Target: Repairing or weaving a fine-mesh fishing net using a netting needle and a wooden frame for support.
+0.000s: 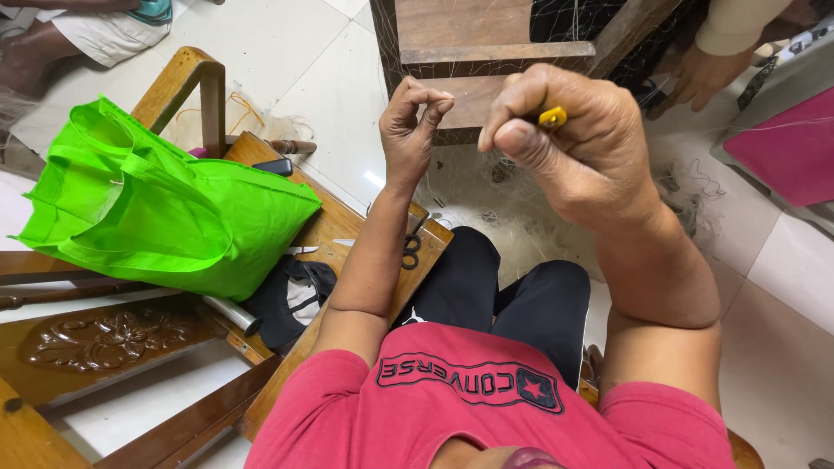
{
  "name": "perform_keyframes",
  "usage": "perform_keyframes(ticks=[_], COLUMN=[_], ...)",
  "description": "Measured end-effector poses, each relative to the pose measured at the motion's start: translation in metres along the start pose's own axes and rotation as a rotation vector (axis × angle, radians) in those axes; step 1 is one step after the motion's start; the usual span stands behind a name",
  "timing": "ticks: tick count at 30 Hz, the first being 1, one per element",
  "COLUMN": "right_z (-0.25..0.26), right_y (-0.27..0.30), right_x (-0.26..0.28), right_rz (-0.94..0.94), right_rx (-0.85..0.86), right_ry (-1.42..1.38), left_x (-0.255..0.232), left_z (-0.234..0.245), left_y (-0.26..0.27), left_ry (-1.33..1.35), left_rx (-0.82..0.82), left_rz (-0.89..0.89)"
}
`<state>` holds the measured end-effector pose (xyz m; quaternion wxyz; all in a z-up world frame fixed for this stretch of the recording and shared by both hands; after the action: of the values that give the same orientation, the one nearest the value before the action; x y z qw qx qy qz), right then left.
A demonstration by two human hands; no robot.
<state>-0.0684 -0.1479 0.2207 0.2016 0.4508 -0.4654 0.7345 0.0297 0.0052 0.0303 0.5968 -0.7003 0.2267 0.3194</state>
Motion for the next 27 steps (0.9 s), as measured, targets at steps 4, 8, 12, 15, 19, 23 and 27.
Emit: perform_keyframes(ticks=[4,8,12,15,19,23,27], right_z=[-0.007,-0.012,-0.003,0.015,0.019,0.014,0.013], right_y=[-0.003,-0.009,-0.012,-0.016,-0.017,-0.010,-0.005], right_x=[-0.002,-0.001,-0.024,-0.064,-0.099,-0.133,-0.144], right_rz=[0.094,0.189,0.281,0.321,0.432,0.364,0.338], right_rx=[0.074,0.131,0.125,-0.060,-0.260,-0.387,-0.426], right_ry=[-0.017,-0.021,0.026,0.005,0.309,0.465,0.493], left_x=[-0.013,-0.022,-0.024,-0.028,-0.032,-0.034,-0.032], left_z=[0.000,0.000,0.001,0.003,0.004,0.002,0.002], left_y=[-0.002,-0.002,-0.002,-0.002,-0.004,-0.005,-0.004], left_ry=[-0.119,-0.242,-0.223,-0.213,-0.194,-0.164,-0.177], left_rx=[-0.021,-0.079,-0.097,-0.072,-0.060,-0.040,-0.044], left_rz=[-0.064,-0.086,-0.062,0.017,0.037,0.058,0.052])
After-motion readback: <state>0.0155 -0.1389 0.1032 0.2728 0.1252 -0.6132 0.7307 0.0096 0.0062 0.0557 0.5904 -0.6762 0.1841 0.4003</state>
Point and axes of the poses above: each hand's wrist, its own y-axis away from the middle knuckle, its own z-axis out of the back of the hand, x = y × z, the point moved 5 cm from there along -y, towards the middle knuckle, and after that the axes turned 15 degrees about -y, right-handed, at the moved point
